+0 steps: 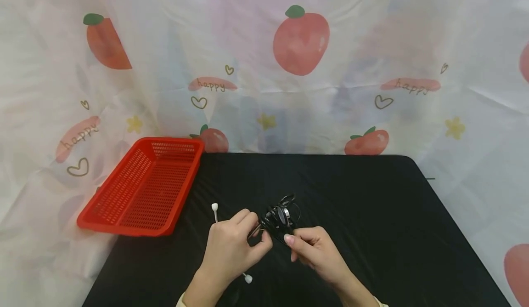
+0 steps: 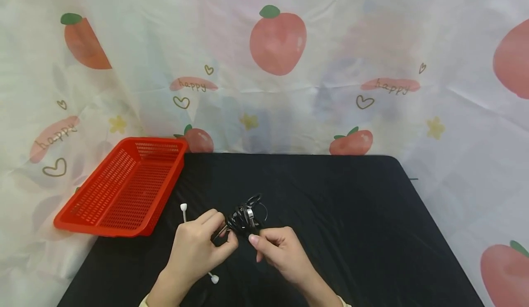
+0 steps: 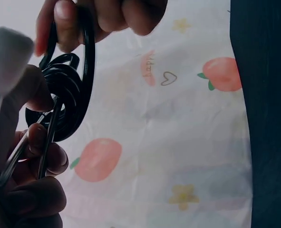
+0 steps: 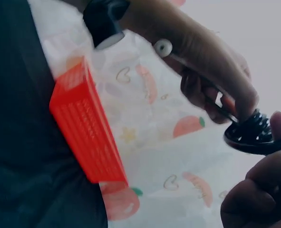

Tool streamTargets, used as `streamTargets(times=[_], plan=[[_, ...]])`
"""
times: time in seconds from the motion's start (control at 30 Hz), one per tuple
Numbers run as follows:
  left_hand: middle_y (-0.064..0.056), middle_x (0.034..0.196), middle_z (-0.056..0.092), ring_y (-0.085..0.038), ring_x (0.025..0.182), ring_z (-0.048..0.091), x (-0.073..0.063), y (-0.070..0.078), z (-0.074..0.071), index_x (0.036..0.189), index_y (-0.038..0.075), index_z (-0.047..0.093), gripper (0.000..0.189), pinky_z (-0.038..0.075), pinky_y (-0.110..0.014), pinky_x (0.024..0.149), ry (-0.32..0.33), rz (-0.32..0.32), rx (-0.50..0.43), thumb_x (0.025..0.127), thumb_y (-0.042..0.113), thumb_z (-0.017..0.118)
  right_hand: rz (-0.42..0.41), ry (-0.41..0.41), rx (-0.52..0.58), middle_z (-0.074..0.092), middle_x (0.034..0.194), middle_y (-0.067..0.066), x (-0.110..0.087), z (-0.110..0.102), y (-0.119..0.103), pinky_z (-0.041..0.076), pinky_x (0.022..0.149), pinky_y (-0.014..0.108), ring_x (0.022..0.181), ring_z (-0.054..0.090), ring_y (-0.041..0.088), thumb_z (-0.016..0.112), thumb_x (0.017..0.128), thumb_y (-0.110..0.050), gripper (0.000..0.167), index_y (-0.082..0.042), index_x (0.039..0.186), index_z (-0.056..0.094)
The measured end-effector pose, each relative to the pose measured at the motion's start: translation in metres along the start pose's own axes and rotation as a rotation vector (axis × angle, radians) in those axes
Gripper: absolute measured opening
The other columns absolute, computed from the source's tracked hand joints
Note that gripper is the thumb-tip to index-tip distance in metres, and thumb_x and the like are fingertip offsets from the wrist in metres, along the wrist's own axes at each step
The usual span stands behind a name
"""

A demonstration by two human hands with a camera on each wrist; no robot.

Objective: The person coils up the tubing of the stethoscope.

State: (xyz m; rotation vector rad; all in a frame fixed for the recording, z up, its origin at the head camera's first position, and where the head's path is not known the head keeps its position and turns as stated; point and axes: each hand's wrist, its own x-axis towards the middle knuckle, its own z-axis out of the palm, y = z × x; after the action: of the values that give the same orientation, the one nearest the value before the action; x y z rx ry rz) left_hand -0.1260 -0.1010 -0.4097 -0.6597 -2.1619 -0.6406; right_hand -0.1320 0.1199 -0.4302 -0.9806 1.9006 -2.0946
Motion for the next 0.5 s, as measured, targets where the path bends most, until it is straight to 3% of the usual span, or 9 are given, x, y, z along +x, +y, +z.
streamTargets(times=[0.23, 0.33, 0.5], plan=[[0.014, 0.064, 0.039, 0.006, 0.053, 0.026, -0.003, -0.004, 0.007, 0.067, 0.022, 0.046, 0.033, 0.018, -0.009, 0.048, -0.074, -0.066, -0.051, 0.068, 0.012, 0.077, -0.184, 0.169, -0.348, 0.028, 0.043, 0.002, -0.006, 0.01, 0.001, 0.016, 0.036, 0.013, 0.041, 0.02, -0.004, 0.066, 0.084, 0.018, 0.054, -0.013, 0.053, 0.034], [0.014, 0.064, 0.038, 0.005, 0.052, 0.025, -0.005, -0.004, 0.011, 0.067, 0.022, 0.045, 0.033, 0.017, -0.009, 0.048, -0.069, -0.068, -0.053, 0.067, 0.012, 0.076, -0.11, 0.214, -0.399, 0.031, 0.041, 0.003, -0.007, 0.012, -0.003, 0.017, 0.037, 0.012, 0.045, 0.022, -0.011, 0.068, 0.081, 0.015, 0.055, -0.013, 0.052, 0.031], [0.012, 0.066, 0.039, 0.004, 0.048, 0.022, -0.004, 0.001, 0.018, 0.07, 0.021, 0.047, 0.028, 0.016, -0.008, 0.045, -0.018, 0.01, 0.028, 0.07, 0.015, 0.074, 0.164, 0.259, -0.257, 0.038, 0.045, 0.014, 0.001, 0.005, -0.01, 0.023, 0.04, 0.014, 0.043, 0.028, -0.006, 0.064, 0.089, 0.002, 0.045, -0.004, 0.051, 0.042]])
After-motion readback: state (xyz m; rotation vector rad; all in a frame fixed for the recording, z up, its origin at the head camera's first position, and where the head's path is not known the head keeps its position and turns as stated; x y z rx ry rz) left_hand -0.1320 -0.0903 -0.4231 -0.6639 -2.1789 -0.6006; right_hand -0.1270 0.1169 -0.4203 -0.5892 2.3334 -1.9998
